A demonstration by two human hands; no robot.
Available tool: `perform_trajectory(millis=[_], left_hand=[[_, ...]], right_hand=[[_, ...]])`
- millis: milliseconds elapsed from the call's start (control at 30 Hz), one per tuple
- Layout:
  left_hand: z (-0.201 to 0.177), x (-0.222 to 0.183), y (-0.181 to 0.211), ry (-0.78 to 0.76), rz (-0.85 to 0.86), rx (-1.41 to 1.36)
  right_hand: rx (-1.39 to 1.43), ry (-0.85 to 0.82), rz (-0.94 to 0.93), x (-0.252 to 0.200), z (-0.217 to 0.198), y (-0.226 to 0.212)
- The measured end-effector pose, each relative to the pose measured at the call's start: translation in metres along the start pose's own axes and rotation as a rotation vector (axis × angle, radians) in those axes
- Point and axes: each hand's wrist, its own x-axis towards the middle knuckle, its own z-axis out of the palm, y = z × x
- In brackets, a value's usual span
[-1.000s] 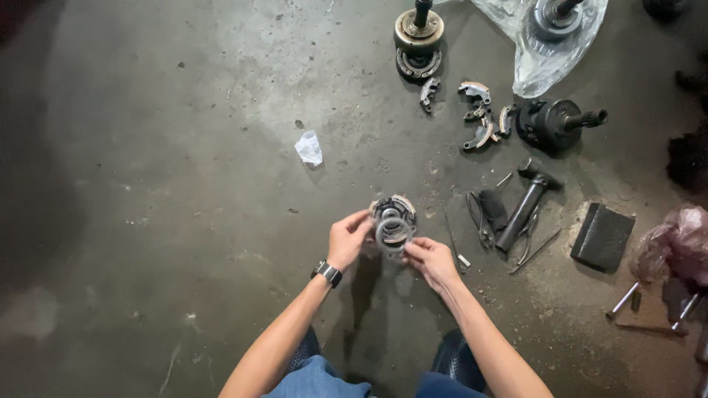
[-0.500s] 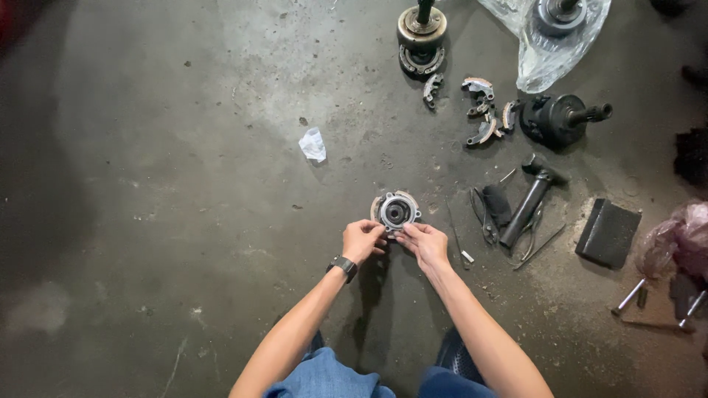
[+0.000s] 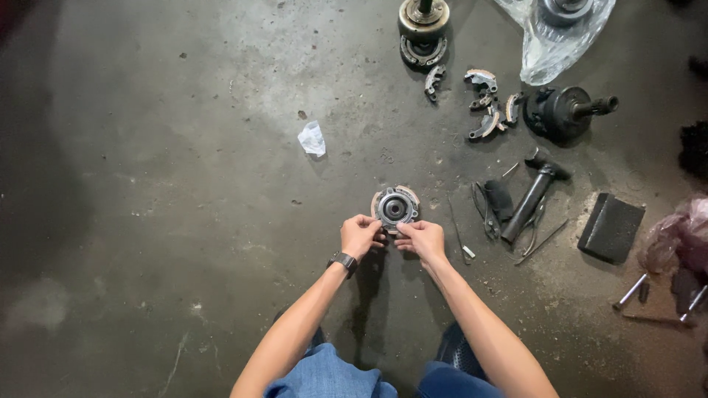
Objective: Assembling and inspecting mechanical components on a workshop floor.
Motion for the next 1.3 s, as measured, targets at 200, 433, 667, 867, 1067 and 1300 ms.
perform_trajectory(millis=[200,433,667,867,1067,1300], left_hand=[[0.0,-0.007,0.004,-0.001,0.02,0.023],[-0.002,0.005,-0.012,-0.045,0.021,-0.008],[-0.002,0.005,-0.013,-0.081,-0.002,-0.138],[-0.001,-0.002,-0.006,-0.073,-0.011,-0.172],[-0.002,0.005,-0.014,-0.069,-0.016,-0.162],[-0.006,0.006,-0.016,-0.029,0.004,-0.129]], right_hand=[[-0.093,0.114,-0.18,-0.002,-0.009,-0.007],[-0.092,0.083,-0.344,0.024,-0.03,-0.001],[-0.234,0.111,-0.353,0.026,-0.027,-0.007],[-0.249,0.145,-0.354,0.018,-0.025,-0.01],[-0.252,0.162,-0.359,0.019,-0.023,-0.009],[-0.211,0.169,-0.335,0.02,-0.028,-0.007]])
